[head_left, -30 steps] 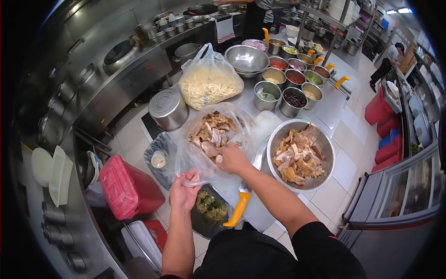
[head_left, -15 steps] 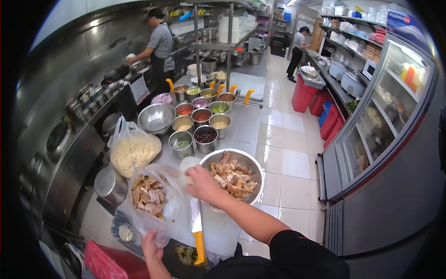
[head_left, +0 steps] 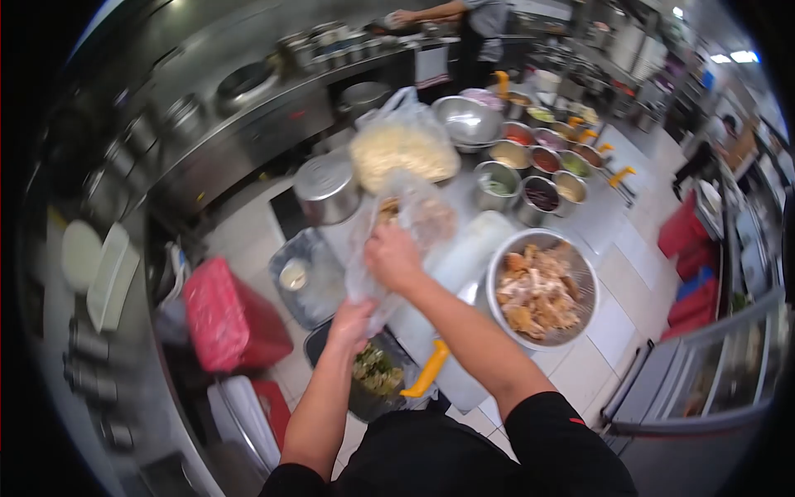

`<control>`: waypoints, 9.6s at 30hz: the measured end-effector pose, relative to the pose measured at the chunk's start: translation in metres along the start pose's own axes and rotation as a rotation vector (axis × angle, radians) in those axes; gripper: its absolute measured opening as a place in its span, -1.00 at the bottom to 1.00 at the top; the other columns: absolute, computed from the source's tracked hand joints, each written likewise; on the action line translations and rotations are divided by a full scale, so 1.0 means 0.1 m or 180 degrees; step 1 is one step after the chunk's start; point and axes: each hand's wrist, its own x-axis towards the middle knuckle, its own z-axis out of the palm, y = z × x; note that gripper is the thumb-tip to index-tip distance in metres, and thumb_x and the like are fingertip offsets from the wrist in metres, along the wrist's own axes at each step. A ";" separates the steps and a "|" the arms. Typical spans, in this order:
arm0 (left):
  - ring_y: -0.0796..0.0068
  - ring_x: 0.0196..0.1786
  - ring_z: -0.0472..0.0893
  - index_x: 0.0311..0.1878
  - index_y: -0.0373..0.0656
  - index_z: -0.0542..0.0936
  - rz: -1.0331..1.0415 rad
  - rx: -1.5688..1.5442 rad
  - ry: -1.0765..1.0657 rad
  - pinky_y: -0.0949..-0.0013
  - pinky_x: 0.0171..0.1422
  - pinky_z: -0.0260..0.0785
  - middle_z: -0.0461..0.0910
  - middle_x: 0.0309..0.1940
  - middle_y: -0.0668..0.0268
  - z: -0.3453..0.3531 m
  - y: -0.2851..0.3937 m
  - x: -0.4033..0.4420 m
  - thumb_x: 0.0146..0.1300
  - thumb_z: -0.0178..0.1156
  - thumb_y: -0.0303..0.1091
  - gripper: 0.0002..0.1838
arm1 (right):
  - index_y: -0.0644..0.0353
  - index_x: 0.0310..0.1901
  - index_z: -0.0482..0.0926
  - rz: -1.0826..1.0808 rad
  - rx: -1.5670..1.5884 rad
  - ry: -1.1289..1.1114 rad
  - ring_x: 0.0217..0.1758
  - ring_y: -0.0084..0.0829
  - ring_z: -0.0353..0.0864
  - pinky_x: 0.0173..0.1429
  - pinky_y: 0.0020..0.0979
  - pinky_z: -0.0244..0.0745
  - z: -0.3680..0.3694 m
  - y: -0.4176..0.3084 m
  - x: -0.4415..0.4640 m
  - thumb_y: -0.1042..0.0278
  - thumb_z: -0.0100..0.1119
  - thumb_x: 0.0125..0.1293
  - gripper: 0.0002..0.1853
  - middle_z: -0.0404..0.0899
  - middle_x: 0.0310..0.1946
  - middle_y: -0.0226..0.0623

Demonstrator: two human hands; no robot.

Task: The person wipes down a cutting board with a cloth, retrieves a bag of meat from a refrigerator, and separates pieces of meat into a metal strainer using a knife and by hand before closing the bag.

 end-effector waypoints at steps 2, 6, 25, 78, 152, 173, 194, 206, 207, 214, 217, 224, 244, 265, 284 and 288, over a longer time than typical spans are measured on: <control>0.48 -0.42 0.57 -0.12 -0.14 0.53 0.0026 0.0233 -0.0034 0.38 -0.53 0.41 0.55 -0.36 0.35 -0.03 -0.10 -0.02 0.22 0.22 -0.45 -0.83 | 0.24 -0.47 0.60 -0.0324 0.0776 -0.0423 -0.27 -0.07 0.58 -0.13 -0.04 0.50 -0.15 -0.10 0.16 0.32 0.15 0.14 -0.82 0.57 -0.34 -0.13; 0.45 -0.42 0.54 -0.07 -0.18 0.51 0.0120 -0.0317 0.0418 0.34 -0.45 0.44 0.53 -0.36 0.32 0.09 -0.09 -0.13 0.22 0.18 -0.48 -0.79 | 0.28 -0.38 0.59 0.0498 0.0416 -0.1877 -0.16 -0.07 0.63 -0.07 -0.06 0.54 0.04 0.09 0.02 0.29 0.21 0.11 -0.80 0.62 -0.25 -0.10; 0.48 -0.45 0.47 -0.03 -0.11 0.46 0.0247 -0.1505 0.0736 0.30 -0.44 0.39 0.43 -0.42 0.40 0.25 -0.06 0.03 0.44 0.12 -0.28 -0.84 | -0.29 0.44 0.18 0.0997 -0.0401 -0.3155 0.23 0.32 0.42 0.29 0.03 0.45 0.05 0.15 -0.14 0.06 0.46 -0.05 -0.03 0.12 0.44 -0.15; 0.63 -0.50 0.38 -0.12 -0.08 0.50 0.0321 -0.0926 0.0128 0.42 -0.48 0.29 0.37 -0.49 0.50 0.26 0.02 0.11 0.45 0.12 -0.27 -0.88 | 0.13 -0.11 0.66 0.2727 0.0142 -0.1523 -0.11 -0.23 0.67 0.02 -0.28 0.55 -2.53 0.71 -0.70 0.23 0.39 0.07 -0.66 0.68 -0.22 -0.11; 0.54 -0.42 0.47 -0.27 -0.07 0.43 0.0434 -0.0218 -0.0203 0.28 -0.37 0.54 0.40 -0.42 0.44 0.44 -0.13 -0.08 0.34 0.18 -0.40 -0.90 | 0.25 -0.05 0.56 0.3148 0.1830 -0.0100 -0.36 -0.53 0.60 -0.28 -0.45 0.53 -2.03 0.54 -0.28 0.41 0.29 0.12 -0.67 0.64 -0.29 -0.31; 0.58 -0.44 0.49 -0.18 -0.14 0.52 0.0362 -0.0228 -0.0012 0.36 -0.38 0.49 0.47 -0.39 0.43 0.38 -0.18 -0.14 0.35 0.20 -0.30 -0.87 | 0.33 0.23 0.43 0.1264 -0.0351 -0.2929 0.28 0.12 0.41 0.34 -0.06 0.35 0.06 0.85 -0.04 -0.07 0.33 0.16 -0.26 0.47 0.17 0.20; 0.62 -0.38 0.45 -0.21 -0.18 0.54 0.0610 0.0472 0.0088 0.40 -0.33 0.35 0.51 -0.43 0.42 0.23 -0.29 -0.04 0.33 0.22 -0.20 -0.77 | 0.12 0.05 0.52 0.1763 -0.0338 -0.1472 0.06 0.02 0.60 0.12 -0.10 0.54 0.40 1.15 -0.05 0.34 0.39 -0.02 -0.48 0.58 0.02 0.00; 0.62 -0.35 0.45 -0.18 -0.13 0.57 0.0449 -0.0003 0.0047 0.44 -0.27 0.35 0.49 -0.39 0.47 0.36 -0.06 -0.01 0.36 0.22 -0.28 -0.87 | 0.20 -0.23 0.55 0.3462 0.2605 -0.1543 -0.59 -0.53 0.41 -0.56 -0.43 0.30 -0.82 0.59 0.25 0.47 0.27 0.10 -0.82 0.52 -0.52 -0.40; 0.62 -0.35 0.45 -0.19 -0.13 0.57 0.0483 -0.0025 0.0075 0.44 -0.27 0.35 0.49 -0.39 0.47 0.37 -0.09 0.02 0.36 0.22 -0.28 -0.87 | 0.19 -0.23 0.54 0.3444 0.2781 -0.1348 -0.62 -0.58 0.35 -0.59 -0.49 0.20 -0.92 0.57 0.24 0.48 0.26 0.12 -0.83 0.48 -0.55 -0.41; 0.57 -0.40 0.46 -0.10 -0.11 0.50 0.0360 -0.0187 -0.0007 0.34 -0.34 0.46 0.45 -0.40 0.43 0.33 -0.10 0.07 0.36 0.20 -0.28 -0.83 | 0.27 -0.12 0.56 0.3252 0.2566 -0.0584 -0.47 -0.55 0.50 -0.48 -0.48 0.38 -2.13 0.67 -0.08 0.47 0.26 0.06 -0.70 0.59 -0.37 -0.37; 0.55 -0.41 0.47 -0.07 -0.09 0.47 0.0370 -0.0170 -0.0047 0.29 -0.36 0.52 0.43 -0.39 0.42 0.30 -0.07 0.06 0.36 0.19 -0.29 -0.82 | 0.27 0.01 0.54 0.2864 0.1004 -0.0650 -0.25 -0.46 0.62 -0.18 -0.40 0.55 -2.64 0.57 -0.30 0.42 0.29 0.04 -0.56 0.65 -0.23 -0.28; 0.65 -0.37 0.41 -0.18 -0.12 0.56 0.0436 0.0086 0.0043 0.48 -0.27 0.31 0.45 -0.41 0.50 0.28 0.10 -0.10 0.37 0.21 -0.25 -0.85 | 0.16 0.21 0.52 0.2392 -0.1146 -0.2606 0.14 -0.13 0.61 0.24 -0.27 0.50 -2.89 0.86 -0.92 0.26 0.44 -0.05 -0.31 0.63 0.03 -0.05; 0.59 -0.41 0.51 -0.12 -0.21 0.55 0.0412 0.0450 0.0012 0.40 -0.31 0.40 0.54 -0.43 0.39 0.28 0.00 -0.18 0.42 0.16 -0.16 -0.73 | 0.18 0.45 0.14 0.1921 -0.0907 -0.1891 0.38 0.12 0.28 0.40 -0.04 0.26 0.48 0.92 0.00 0.03 0.44 0.08 -0.03 0.22 0.33 0.20; 0.52 -0.28 0.60 -0.06 -0.32 0.56 0.0533 0.0983 0.0008 0.34 -0.17 0.46 0.65 -0.29 0.24 0.28 0.15 -0.08 0.35 0.19 -0.20 -0.67 | 0.21 -0.25 0.60 0.2616 0.0177 -0.1548 -0.04 -0.13 0.66 0.04 -0.17 0.51 0.15 1.25 0.17 0.27 0.36 0.05 -0.73 0.67 -0.17 -0.01; 0.51 -0.39 0.55 -0.12 -0.20 0.55 0.0479 0.0417 -0.0088 0.37 -0.28 0.46 0.54 -0.39 0.37 0.25 0.02 -0.05 0.40 0.16 -0.32 -0.85 | 0.13 -0.19 0.64 0.1913 -0.0272 -0.1557 -0.15 -0.10 0.68 -0.04 -0.14 0.57 0.45 1.15 0.02 0.34 0.21 0.11 -0.79 0.68 -0.26 -0.05; 0.49 -0.42 0.55 -0.12 -0.19 0.54 0.0231 0.0248 0.0000 0.36 -0.33 0.47 0.53 -0.39 0.35 0.28 0.06 -0.04 0.39 0.16 -0.32 -0.86 | 0.10 -0.23 0.59 0.2822 0.1144 -0.1133 -0.29 -0.34 0.68 -0.25 -0.29 0.57 0.17 0.96 0.17 0.41 0.20 0.20 -0.90 0.66 -0.35 -0.24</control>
